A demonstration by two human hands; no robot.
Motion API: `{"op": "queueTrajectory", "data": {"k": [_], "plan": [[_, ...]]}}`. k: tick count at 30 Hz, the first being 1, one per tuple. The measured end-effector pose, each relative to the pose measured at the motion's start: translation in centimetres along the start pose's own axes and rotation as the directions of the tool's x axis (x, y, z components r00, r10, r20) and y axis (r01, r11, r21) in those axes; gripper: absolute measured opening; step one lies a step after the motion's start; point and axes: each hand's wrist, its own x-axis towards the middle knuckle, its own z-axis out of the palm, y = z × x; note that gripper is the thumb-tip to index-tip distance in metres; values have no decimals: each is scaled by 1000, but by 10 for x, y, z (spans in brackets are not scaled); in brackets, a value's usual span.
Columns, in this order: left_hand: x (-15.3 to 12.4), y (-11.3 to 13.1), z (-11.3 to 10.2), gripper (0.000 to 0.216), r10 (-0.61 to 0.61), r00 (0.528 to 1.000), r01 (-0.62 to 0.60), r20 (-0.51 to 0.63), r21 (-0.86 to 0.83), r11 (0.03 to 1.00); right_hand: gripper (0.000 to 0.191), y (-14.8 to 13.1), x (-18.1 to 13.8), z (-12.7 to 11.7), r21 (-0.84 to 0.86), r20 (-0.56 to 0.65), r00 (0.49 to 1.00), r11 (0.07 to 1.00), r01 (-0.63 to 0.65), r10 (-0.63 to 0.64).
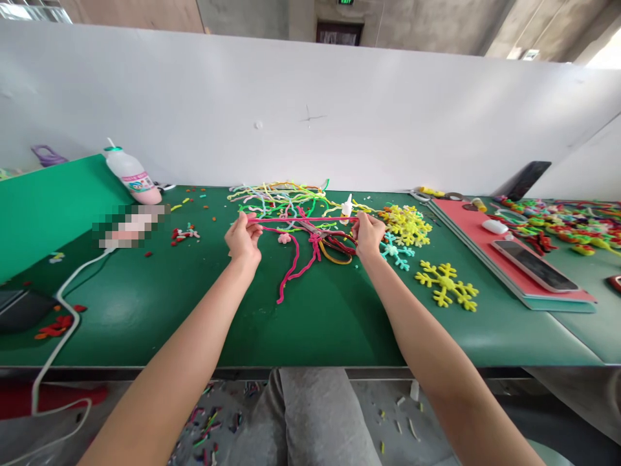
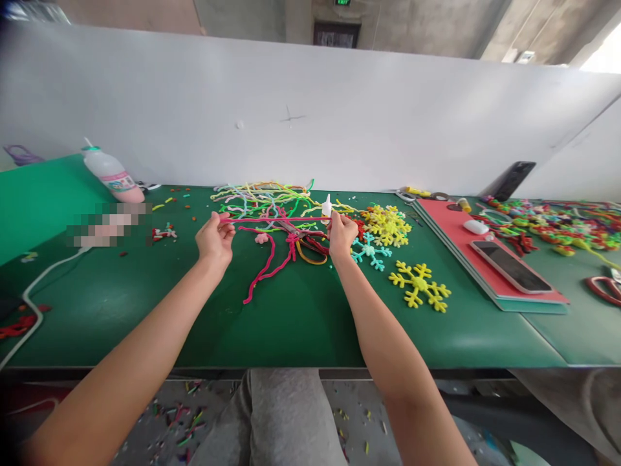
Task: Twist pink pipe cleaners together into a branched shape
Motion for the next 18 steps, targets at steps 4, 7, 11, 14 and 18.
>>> {"op": "queueTrajectory", "data": {"k": [4, 7, 11, 14, 18], "plan": [[5, 0, -3, 22, -104, 994, 103, -37, -21, 994, 37, 0, -2, 4, 18, -24, 999, 999, 40, -40], [7, -1, -4, 21, -134, 990, 133, -35, -40, 990, 36, -1, -2, 4, 53, -14, 999, 997, 54, -53], [4, -4, -4, 19, -186, 982, 187, 23, -82, 979, 42, -1, 1, -3, 94, 1, 996, 992, 84, -84], [1, -5, -3, 20, -213, 975, 220, 63, -125, 967, 33, -4, 2, -7, 149, 93, 993, 987, 60, -74], [2, -1, -2, 22, -240, 967, 252, 89, -167, 953, 32, -8, 0, -7, 306, 257, 966, 946, -103, 22]]}}
